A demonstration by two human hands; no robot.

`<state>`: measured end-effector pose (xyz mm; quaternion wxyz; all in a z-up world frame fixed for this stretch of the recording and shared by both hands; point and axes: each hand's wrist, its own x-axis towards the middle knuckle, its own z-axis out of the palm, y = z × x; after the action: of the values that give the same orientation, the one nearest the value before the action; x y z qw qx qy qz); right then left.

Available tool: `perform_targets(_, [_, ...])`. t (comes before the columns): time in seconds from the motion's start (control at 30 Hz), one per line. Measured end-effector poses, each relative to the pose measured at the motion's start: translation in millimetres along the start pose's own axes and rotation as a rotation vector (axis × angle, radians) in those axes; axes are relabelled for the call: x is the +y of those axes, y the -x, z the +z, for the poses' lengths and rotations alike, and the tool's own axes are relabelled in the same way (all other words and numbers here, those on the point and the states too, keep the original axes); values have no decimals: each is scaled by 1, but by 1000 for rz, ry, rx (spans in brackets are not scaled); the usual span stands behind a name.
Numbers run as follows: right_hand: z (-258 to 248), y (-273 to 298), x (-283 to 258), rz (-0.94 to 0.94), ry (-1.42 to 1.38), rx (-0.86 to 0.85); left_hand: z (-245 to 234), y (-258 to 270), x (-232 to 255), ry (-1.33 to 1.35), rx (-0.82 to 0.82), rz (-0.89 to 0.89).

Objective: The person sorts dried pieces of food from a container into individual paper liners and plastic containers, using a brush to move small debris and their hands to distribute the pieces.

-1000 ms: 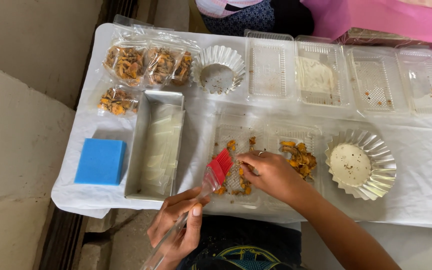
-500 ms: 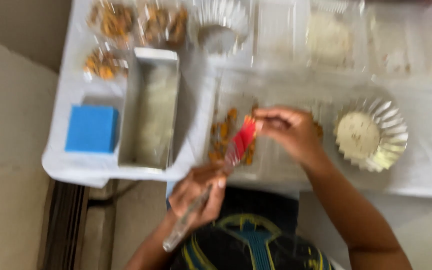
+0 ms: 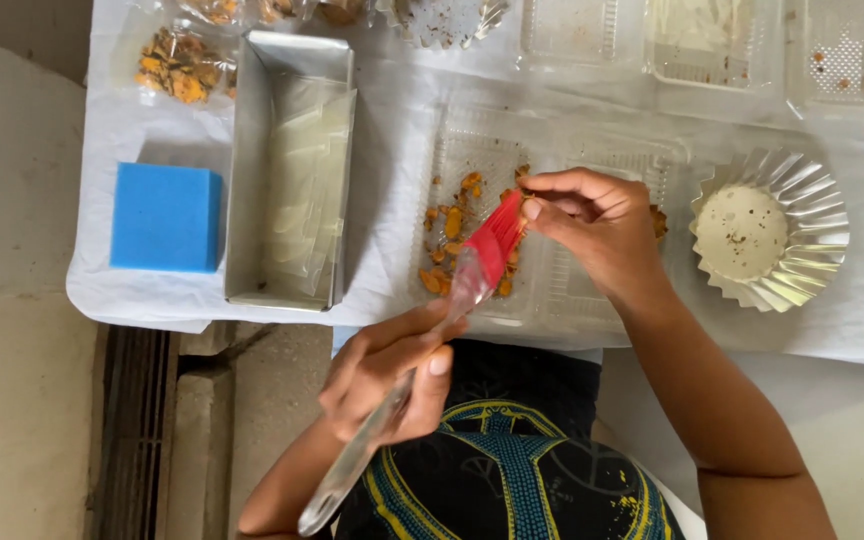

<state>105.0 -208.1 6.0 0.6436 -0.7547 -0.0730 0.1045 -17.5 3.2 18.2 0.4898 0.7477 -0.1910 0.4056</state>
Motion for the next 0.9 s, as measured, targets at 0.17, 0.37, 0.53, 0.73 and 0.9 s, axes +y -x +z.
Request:
perform_targets(0.17, [-15, 8, -5, -103, 114, -9, 3, 9, -19, -222, -160, 232])
perform_targets(0.37, [-65, 41, -18, -250, 636, 74, -13, -3, -7, -86, -70, -141])
perform_targets(0.53, [-84, 51, 0, -329, 1064, -33, -10, -9, -3, -75, -11, -218])
perform_targets(0.73, [-35, 29, -26, -387, 858, -104, -19, -8, 5, -82, 42, -300])
perform_targets(0.9, [32, -7, 8, -388, 1181, -552, -22, -3, 4, -152, 112, -318])
